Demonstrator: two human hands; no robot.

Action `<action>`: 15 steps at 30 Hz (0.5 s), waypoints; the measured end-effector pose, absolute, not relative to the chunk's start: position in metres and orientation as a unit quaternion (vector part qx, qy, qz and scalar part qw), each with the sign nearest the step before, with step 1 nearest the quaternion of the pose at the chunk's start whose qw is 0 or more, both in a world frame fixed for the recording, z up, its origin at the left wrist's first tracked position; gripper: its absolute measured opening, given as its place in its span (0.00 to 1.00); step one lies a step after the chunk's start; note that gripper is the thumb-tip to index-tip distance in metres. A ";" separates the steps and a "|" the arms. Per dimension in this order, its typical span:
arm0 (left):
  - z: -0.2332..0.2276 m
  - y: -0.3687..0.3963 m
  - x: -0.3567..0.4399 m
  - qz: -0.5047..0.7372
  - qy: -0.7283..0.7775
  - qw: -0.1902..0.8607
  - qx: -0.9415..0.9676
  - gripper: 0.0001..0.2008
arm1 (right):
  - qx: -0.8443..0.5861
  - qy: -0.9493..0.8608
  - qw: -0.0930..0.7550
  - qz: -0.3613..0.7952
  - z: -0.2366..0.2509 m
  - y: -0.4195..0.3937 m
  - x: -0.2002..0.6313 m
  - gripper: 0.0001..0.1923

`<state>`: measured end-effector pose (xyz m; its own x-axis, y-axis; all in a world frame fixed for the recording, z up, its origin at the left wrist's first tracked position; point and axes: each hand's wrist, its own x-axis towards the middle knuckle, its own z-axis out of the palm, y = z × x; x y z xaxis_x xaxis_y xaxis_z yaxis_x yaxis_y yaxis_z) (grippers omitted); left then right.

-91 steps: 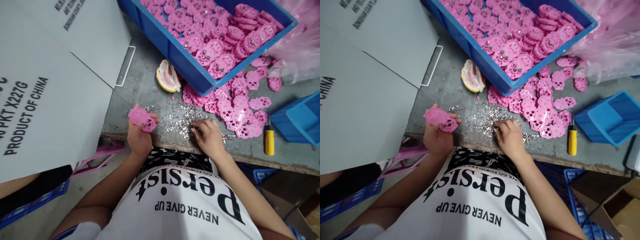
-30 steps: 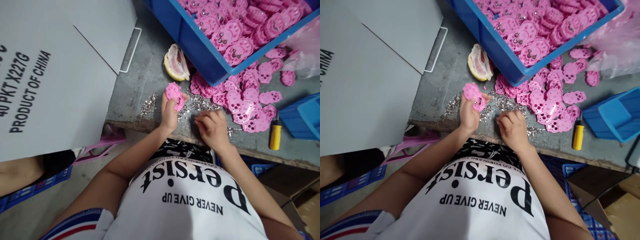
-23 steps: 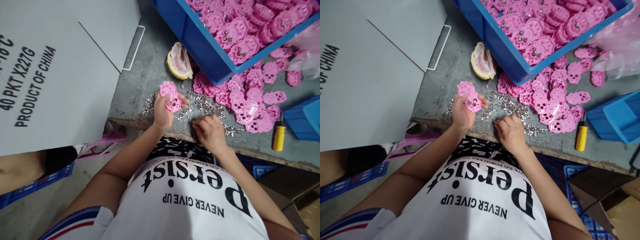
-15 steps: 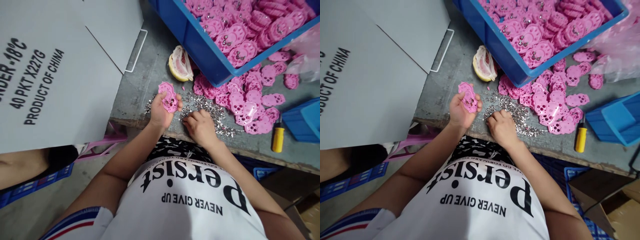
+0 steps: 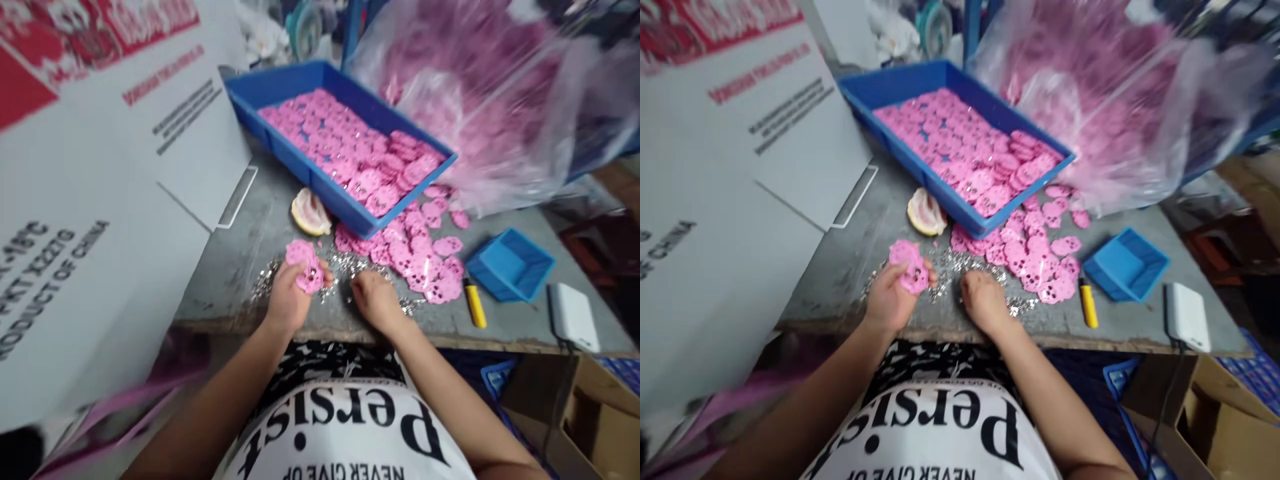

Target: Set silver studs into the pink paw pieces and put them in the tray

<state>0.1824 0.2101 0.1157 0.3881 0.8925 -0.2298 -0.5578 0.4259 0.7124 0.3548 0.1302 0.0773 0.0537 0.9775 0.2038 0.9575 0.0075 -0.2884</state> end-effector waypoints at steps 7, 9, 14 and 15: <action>0.124 0.180 0.198 0.448 0.385 0.768 0.247 0.18 | -0.694 -0.632 0.324 0.115 0.079 0.134 0.361 0.11; 0.121 0.171 0.199 0.437 0.404 0.762 0.254 0.19 | -0.687 -0.593 0.390 0.158 0.078 0.132 0.362 0.10; 0.118 0.162 0.199 0.424 0.418 0.756 0.273 0.18 | -0.660 -0.448 0.528 0.293 0.081 0.132 0.364 0.06; 0.119 0.161 0.200 0.425 0.419 0.753 0.276 0.17 | -0.649 -0.421 0.550 0.315 0.083 0.132 0.364 0.07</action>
<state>0.1997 0.1613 0.1189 0.2879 0.8715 -0.3969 -0.4078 0.4866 0.7726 0.3636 0.1324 0.0826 0.4467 0.8930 0.0549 0.1999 -0.0398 -0.9790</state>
